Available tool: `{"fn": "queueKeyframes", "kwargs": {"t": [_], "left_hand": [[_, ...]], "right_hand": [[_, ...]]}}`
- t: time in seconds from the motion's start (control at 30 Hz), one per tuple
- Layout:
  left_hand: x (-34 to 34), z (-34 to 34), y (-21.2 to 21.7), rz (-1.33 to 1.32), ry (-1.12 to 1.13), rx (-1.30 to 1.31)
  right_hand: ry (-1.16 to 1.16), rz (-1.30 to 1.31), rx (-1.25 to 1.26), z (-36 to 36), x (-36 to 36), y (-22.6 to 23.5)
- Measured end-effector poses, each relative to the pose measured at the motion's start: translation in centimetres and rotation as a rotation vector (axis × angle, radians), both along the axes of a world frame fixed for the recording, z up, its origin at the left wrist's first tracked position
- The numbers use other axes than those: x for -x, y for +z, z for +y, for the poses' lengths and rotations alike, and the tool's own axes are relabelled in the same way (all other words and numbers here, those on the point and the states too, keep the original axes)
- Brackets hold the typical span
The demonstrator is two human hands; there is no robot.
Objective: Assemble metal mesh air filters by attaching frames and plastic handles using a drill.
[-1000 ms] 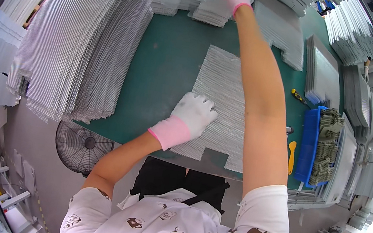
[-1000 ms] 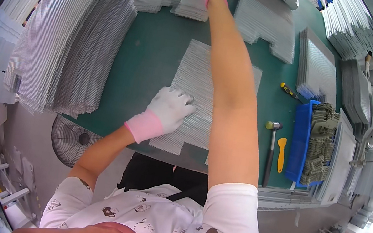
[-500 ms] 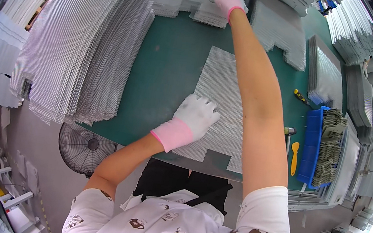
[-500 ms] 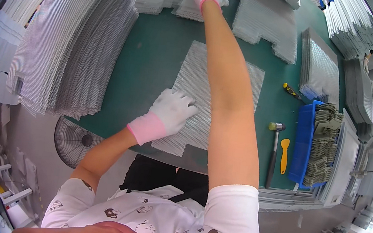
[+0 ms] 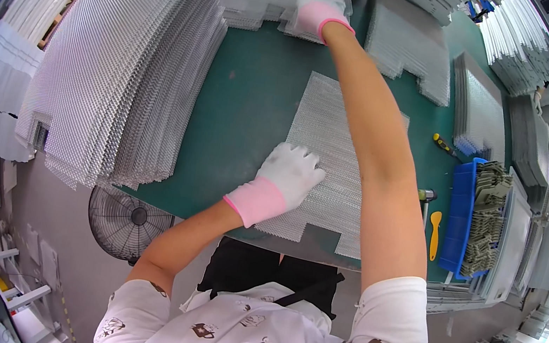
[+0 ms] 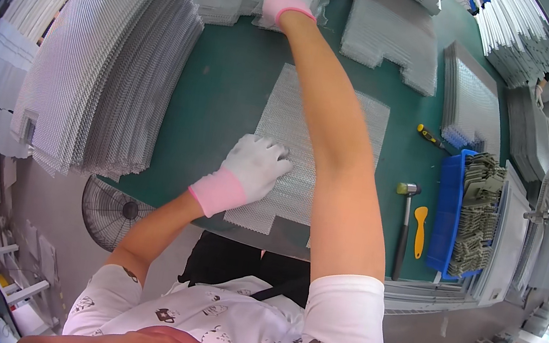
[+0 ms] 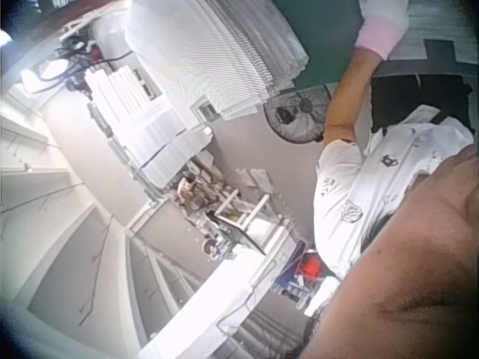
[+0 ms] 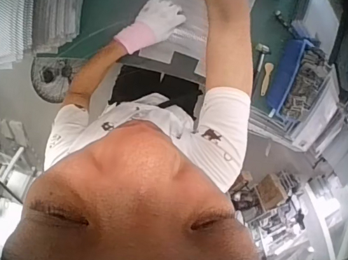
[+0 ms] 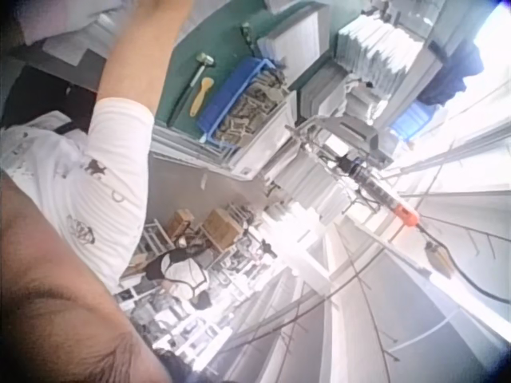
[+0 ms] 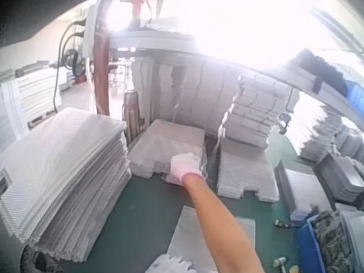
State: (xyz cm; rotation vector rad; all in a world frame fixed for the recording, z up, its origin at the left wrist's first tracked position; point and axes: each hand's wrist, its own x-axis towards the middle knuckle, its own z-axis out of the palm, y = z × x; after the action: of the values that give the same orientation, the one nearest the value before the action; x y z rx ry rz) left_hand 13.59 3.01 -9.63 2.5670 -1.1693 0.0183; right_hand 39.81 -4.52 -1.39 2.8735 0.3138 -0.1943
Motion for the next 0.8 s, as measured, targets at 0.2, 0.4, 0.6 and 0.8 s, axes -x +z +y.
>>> {"fn": "queueKeyframes", "kwargs": {"t": [0.2,0.4,0.6,0.8], "left_hand": [[0.1,-0.6,0.0,-0.042,0.006,0.008],[-0.1,-0.3,1.3,-0.007,0.03,0.079],[0.6,4.9,10.2,1.368,-0.08,2.072],[-3.6,11.1,2.5,0.533,0.006,1.377]], "right_hand": [[-0.075,-1.149,-0.415,-3.5,-1.6,6.5],[0.378,-1.688,-0.556,-8.8,2.9,9.5],[0.381,-1.214,-0.142,-12.1,23.1,5.6],[0.633,-1.042,-0.245,-16.6,34.5,-0.8]]}}
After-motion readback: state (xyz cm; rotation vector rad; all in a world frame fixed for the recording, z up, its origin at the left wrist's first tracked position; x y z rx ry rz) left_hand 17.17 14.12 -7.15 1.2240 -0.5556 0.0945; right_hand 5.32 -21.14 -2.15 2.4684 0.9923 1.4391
